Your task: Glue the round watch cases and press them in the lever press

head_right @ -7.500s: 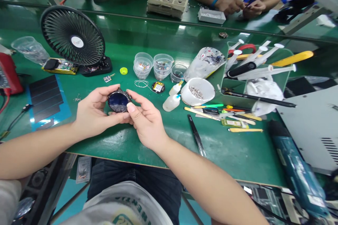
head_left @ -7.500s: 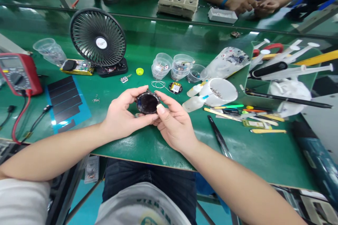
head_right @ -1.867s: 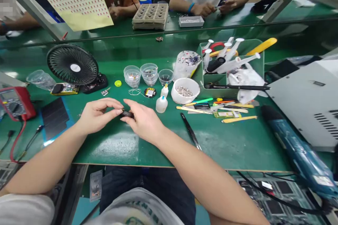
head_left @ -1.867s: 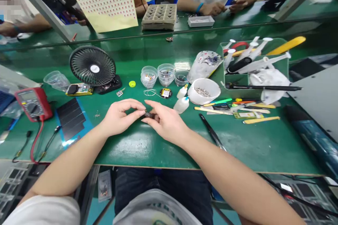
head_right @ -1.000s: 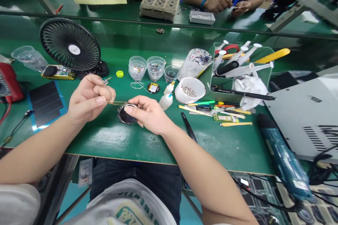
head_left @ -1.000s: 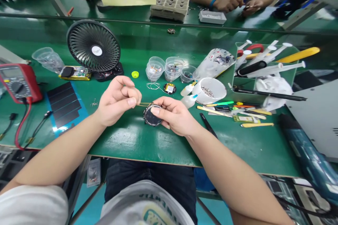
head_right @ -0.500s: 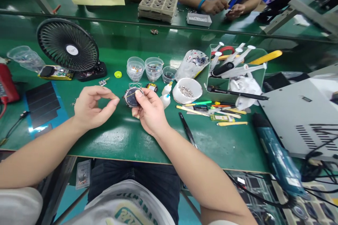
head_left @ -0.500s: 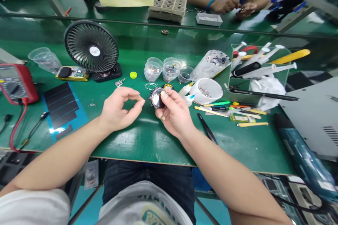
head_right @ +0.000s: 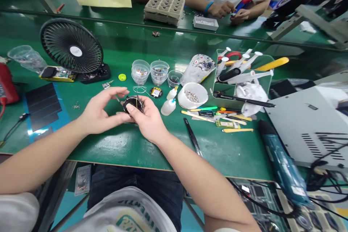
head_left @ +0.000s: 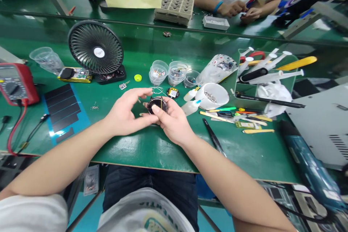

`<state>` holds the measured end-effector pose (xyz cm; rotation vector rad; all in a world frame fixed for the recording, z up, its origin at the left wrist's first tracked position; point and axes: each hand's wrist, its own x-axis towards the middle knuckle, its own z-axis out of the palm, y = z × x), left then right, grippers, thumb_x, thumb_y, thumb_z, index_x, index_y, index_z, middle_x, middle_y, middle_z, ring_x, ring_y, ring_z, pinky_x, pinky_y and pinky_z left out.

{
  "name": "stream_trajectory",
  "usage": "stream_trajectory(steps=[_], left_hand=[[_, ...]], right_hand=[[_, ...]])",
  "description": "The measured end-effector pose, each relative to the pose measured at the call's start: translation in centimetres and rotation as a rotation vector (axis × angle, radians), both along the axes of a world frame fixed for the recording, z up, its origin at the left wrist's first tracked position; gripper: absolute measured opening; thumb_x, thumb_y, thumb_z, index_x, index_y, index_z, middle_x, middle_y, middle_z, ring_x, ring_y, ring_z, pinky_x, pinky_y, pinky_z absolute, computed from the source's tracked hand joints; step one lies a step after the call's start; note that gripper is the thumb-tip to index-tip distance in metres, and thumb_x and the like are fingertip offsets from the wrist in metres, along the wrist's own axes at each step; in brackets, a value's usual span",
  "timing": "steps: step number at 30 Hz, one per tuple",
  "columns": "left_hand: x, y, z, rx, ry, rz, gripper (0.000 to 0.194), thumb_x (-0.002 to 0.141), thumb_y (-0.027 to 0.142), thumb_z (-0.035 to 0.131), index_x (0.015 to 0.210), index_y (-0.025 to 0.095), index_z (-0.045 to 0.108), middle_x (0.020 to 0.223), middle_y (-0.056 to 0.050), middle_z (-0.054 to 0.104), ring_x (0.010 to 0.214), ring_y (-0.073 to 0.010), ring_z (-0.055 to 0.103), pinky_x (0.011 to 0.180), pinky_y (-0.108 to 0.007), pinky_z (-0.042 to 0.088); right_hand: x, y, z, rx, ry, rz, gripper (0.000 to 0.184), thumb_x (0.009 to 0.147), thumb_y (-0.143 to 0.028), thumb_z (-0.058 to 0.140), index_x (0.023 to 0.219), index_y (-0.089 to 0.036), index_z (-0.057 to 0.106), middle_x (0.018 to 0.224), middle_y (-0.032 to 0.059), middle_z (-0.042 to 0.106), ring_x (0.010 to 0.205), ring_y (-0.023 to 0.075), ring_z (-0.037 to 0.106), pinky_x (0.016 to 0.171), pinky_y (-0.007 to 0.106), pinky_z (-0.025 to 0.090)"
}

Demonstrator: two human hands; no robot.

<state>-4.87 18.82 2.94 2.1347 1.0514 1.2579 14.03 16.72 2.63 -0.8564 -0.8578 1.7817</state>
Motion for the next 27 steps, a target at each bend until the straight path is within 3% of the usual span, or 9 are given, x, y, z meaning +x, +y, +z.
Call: stream_trajectory(steps=[3, 6, 9, 12, 15, 18, 22, 27], left_hand=[[0.0, -0.1, -0.2, 0.228, 0.221, -0.003, 0.056, 0.087, 0.048, 0.085, 0.135, 0.022, 0.069, 0.133, -0.013, 0.077, 0.125, -0.0331, 0.072, 0.108, -0.048, 0.053], [-0.1, 0.0, -0.3, 0.345, 0.237, 0.055, 0.050, 0.090, 0.047, 0.083, 0.132, 0.022, 0.070, 0.127, -0.011, 0.080, 0.119, -0.0317, 0.075, 0.107, -0.047, 0.053], [-0.3, 0.2, -0.4, 0.377, 0.205, 0.081, 0.062, 0.085, 0.057, 0.088, 0.135, 0.024, 0.069, 0.131, -0.011, 0.079, 0.120, -0.0319, 0.075, 0.110, -0.048, 0.053], [-0.6, 0.5, -0.5, 0.367, 0.205, 0.069, 0.066, 0.084, 0.062, 0.089, 0.135, 0.025, 0.071, 0.135, -0.011, 0.078, 0.122, -0.0320, 0.075, 0.112, -0.049, 0.054], [-0.6, 0.6, -0.6, 0.380, 0.215, 0.053, 0.064, 0.083, 0.063, 0.089, 0.133, 0.026, 0.073, 0.132, -0.011, 0.079, 0.118, -0.0318, 0.076, 0.108, -0.049, 0.056], [-0.5, 0.5, -0.6, 0.423, 0.205, 0.031, 0.064, 0.084, 0.059, 0.089, 0.136, 0.027, 0.071, 0.131, -0.011, 0.079, 0.117, -0.0312, 0.076, 0.105, -0.046, 0.058], [-0.4, 0.5, -0.5, 0.461, 0.167, 0.012, 0.070, 0.085, 0.053, 0.091, 0.143, 0.024, 0.066, 0.131, -0.012, 0.079, 0.118, -0.0302, 0.076, 0.104, -0.044, 0.057], [-0.4, 0.4, -0.5, 0.416, 0.164, 0.057, 0.068, 0.086, 0.057, 0.089, 0.140, 0.023, 0.067, 0.129, -0.012, 0.080, 0.117, -0.0305, 0.077, 0.106, -0.046, 0.057]], right_hand=[[-0.3, -0.1, 0.0, 0.032, 0.003, 0.009, 0.065, 0.074, -0.050, 0.100, 0.123, -0.026, 0.064, 0.123, 0.0029, 0.076, 0.093, 0.0192, 0.081, 0.095, 0.040, 0.070], [-0.1, -0.2, 0.3, 0.034, 0.024, 0.087, 0.058, 0.079, -0.057, 0.095, 0.119, -0.025, 0.068, 0.118, 0.0045, 0.079, 0.096, 0.0232, 0.081, 0.098, 0.044, 0.068], [0.4, -0.2, 0.9, -0.017, 0.030, 0.183, 0.053, 0.095, -0.073, 0.069, 0.119, -0.026, 0.070, 0.110, 0.0070, 0.081, 0.105, 0.0276, 0.081, 0.094, 0.046, 0.066], [0.7, -0.1, 1.4, -0.065, 0.002, 0.207, 0.050, 0.109, -0.063, 0.040, 0.122, -0.026, 0.071, 0.107, 0.0083, 0.082, 0.109, 0.0283, 0.081, 0.095, 0.047, 0.065], [0.5, 0.0, 1.6, -0.090, -0.021, 0.155, 0.039, 0.105, -0.047, 0.045, 0.118, -0.023, 0.073, 0.103, 0.0073, 0.083, 0.100, 0.0281, 0.082, 0.095, 0.046, 0.065], [0.4, 0.1, 1.4, -0.084, -0.025, 0.139, 0.033, 0.100, -0.044, 0.052, 0.115, -0.023, 0.073, 0.100, 0.0063, 0.083, 0.098, 0.0279, 0.082, 0.096, 0.046, 0.064], [0.5, 0.0, 1.0, -0.064, 0.009, 0.153, 0.036, 0.102, -0.049, 0.051, 0.111, -0.024, 0.074, 0.106, 0.0066, 0.083, 0.101, 0.0264, 0.082, 0.100, 0.047, 0.064], [0.7, -0.3, 0.9, 0.026, -0.038, 0.192, 0.052, 0.101, -0.070, 0.049, 0.114, -0.025, 0.072, 0.105, 0.0087, 0.083, 0.110, 0.0310, 0.080, 0.100, 0.053, 0.064]])
